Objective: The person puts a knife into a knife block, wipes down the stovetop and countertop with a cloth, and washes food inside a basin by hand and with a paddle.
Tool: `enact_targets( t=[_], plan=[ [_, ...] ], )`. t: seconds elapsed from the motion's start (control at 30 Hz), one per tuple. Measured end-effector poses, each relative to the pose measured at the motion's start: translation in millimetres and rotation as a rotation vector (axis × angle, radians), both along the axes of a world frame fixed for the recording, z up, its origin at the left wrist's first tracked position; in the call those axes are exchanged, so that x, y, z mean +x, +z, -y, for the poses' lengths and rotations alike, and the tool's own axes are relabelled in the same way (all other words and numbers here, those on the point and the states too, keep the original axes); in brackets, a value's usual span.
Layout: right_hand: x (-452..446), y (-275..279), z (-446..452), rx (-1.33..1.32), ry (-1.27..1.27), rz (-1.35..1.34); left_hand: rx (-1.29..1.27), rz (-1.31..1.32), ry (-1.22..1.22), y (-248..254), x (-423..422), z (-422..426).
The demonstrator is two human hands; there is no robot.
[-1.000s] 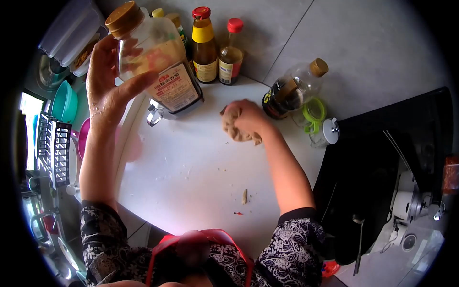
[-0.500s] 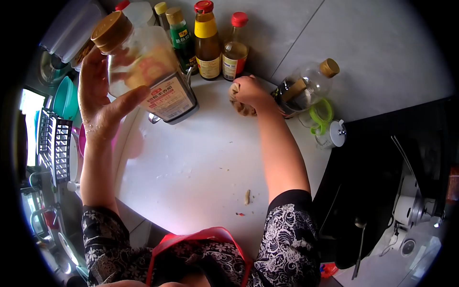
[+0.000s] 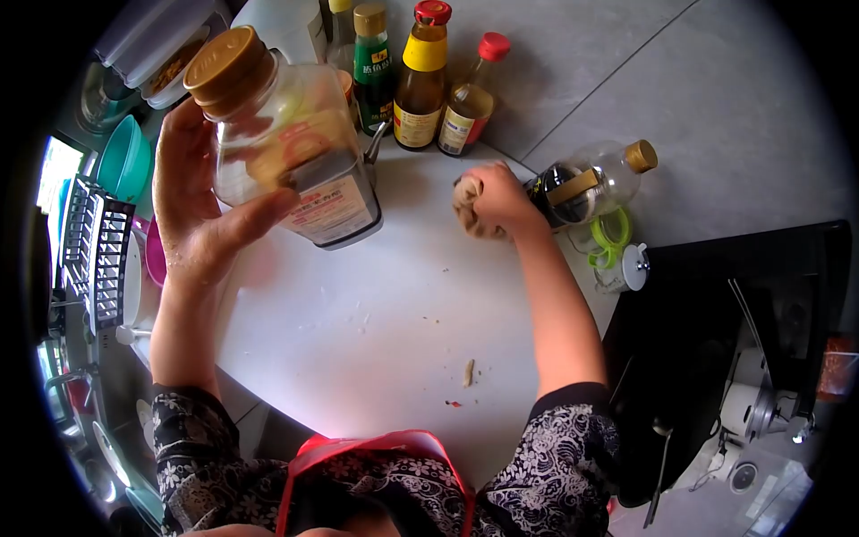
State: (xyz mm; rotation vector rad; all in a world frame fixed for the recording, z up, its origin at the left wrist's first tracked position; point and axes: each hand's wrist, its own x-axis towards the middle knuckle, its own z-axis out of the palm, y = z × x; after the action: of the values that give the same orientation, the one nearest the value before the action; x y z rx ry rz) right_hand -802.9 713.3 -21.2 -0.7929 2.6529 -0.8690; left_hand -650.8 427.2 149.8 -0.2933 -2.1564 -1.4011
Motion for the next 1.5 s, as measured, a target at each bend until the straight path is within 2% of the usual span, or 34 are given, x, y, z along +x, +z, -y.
enact_targets(
  t=[0.13, 0.23, 0.4, 0.53, 0.67, 0.73, 0.9, 1.07, 1.27, 1.37, 1.47, 1.5],
  plan=[
    [-23.2, -18.6, 10.4, -0.055, -0.005, -0.181, -0.097, -0.004, -0.011, 0.7, 5.1, 1.0],
    [-28.4, -24.0, 13.4, -0.079, 0.002, -0.187, 0.010, 0.023, -0.009, 0.6, 10.8, -2.7],
    [-21.9, -9.8, 15.0, 0.247, 0.110, -0.128, -0.034, 0.017, -0.024, 0.5, 10.3, -4.6],
    [-10.0, -5.0, 9.3, 0.309, 0.185, -0.122, 0.021, -0.054, -0.027, -3.2, 6.7, -8.3],
    [13.3, 3.6, -1.3, 0.212, 0.275, -0.056, 0.064, -0.078, -0.029, -4.1, 4.9, -9.0],
    [29.2, 3.4, -8.7, 0.087, 0.293, 0.095, 0.032, -0.088, -0.017, -4.7, 0.8, -8.5],
    [73.1, 1.3, -18.1, -0.009, 0.427, 0.017, -0.033, -0.038, -0.046, -7.3, -30.0, -28.6],
    [103.1, -9.8, -28.8, -0.153, 0.322, -0.048, -0.140, 0.101, -0.114, -20.2, -76.9, -76.9],
    [108.0, -14.5, -34.6, -0.149, 0.242, 0.051, -0.209, 0.006, -0.147, -59.5, -123.6, -129.4],
    [114.5, -17.5, -33.7, -0.240, 0.158, -0.097, -0.204, -0.078, -0.184, -74.8, -140.8, -143.6],
    [121.6, -18.8, -25.5, -0.232, 0.062, -0.191, -0.209, -0.053, -0.191, -86.9, -153.1, -153.4],
    [122.7, -19.7, -21.3, -0.156, 0.021, -0.242, -0.206, -0.083, -0.190, -89.9, -157.5, -155.3]
  ],
)
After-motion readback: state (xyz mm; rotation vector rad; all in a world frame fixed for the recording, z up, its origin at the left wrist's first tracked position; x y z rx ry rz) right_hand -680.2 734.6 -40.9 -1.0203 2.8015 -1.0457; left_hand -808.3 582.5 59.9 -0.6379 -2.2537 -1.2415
